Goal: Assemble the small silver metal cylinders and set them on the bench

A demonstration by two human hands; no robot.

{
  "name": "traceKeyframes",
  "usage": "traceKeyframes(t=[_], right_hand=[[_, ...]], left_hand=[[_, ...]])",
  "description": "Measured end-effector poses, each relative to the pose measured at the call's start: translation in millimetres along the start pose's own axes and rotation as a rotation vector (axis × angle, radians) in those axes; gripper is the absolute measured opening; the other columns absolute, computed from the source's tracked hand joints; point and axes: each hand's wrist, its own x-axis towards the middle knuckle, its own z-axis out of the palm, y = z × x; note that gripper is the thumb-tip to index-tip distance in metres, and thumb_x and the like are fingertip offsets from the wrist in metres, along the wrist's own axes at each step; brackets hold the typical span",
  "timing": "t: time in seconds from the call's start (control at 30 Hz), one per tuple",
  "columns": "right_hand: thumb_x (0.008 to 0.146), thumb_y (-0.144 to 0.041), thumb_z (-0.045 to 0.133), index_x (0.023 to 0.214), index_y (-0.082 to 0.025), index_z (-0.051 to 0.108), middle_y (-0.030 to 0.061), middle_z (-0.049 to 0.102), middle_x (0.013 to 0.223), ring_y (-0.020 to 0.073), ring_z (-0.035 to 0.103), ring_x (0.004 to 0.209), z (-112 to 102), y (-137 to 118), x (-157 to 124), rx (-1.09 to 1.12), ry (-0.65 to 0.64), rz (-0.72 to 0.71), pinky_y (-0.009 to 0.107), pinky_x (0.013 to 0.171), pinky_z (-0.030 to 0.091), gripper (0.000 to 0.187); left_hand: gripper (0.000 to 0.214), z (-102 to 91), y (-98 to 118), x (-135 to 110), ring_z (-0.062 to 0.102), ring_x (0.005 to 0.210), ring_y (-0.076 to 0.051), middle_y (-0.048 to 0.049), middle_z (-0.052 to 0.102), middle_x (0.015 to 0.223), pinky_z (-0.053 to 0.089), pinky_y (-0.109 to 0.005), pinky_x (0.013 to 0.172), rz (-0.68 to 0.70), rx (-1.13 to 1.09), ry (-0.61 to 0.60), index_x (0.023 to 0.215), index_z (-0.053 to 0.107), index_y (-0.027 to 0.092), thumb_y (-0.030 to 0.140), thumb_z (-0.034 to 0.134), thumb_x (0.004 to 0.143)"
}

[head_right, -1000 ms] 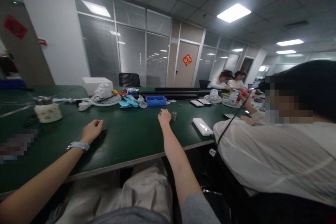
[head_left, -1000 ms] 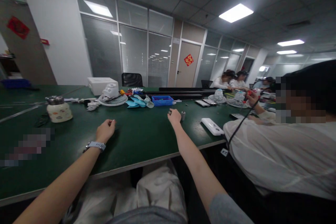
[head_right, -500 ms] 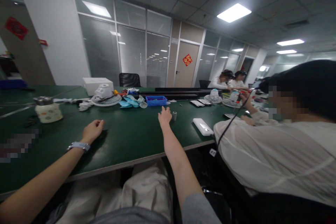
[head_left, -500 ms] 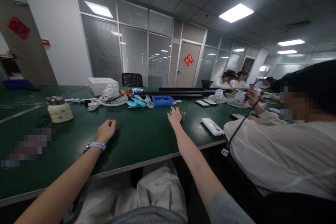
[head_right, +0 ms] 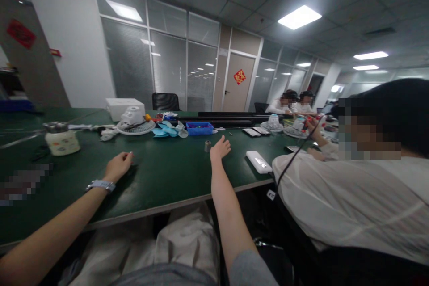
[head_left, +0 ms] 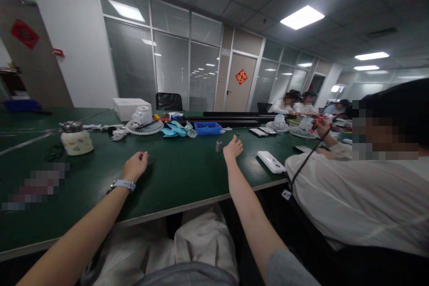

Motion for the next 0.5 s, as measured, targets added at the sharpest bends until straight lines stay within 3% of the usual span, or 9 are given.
traceKeyframes(t=[0.17,0.27,0.4,0.5], right_hand=[[0.087,-0.013,0.047,0.137,-0.015,0.034,0.0196,0.056,0.121,0.0261,0.057,0.109,2,10,2,0.056,-0.177,0.112,0.038,0.090,0.038,0.053],[0.087,-0.014,0.049,0.133,-0.014,0.038,0.0194,0.059,0.118,0.0263,0.058,0.109,2,14,1,0.082,-0.200,0.136,0.039,0.090,0.037,0.047],[0.087,-0.019,0.049,0.132,-0.015,0.039,0.0183,0.060,0.119,0.0276,0.058,0.109,-10,9,-2,0.154,-0.041,0.107,0.041,0.093,0.035,0.046],[0.092,-0.029,0.043,0.137,-0.015,0.032,0.0187,0.056,0.126,0.0266,0.054,0.116,-23,-9,-8,0.272,0.103,-0.064,0.040,0.095,0.034,0.049]], left_hand=[[0.041,0.8,-1,1,0.064,0.082,-0.026,-0.0075,0.072,0.089,0.043,-0.030,0.062,0.001,-0.018,-0.004,0.098,0.066,0.021,0.046,0.035,0.089],[0.040,1.6,-2,2,0.064,0.083,-0.026,-0.0074,0.072,0.088,0.042,-0.030,0.063,-0.003,-0.027,-0.002,0.097,0.065,0.022,0.047,0.035,0.088],[0.040,2.9,-3,2,0.064,0.085,-0.026,-0.0072,0.071,0.091,0.042,-0.030,0.062,-0.001,-0.021,0.006,0.097,0.065,0.022,0.048,0.035,0.088],[0.040,3.8,-3,3,0.064,0.084,-0.026,-0.0068,0.072,0.090,0.042,-0.029,0.062,-0.005,-0.035,0.006,0.097,0.065,0.023,0.049,0.036,0.088]])
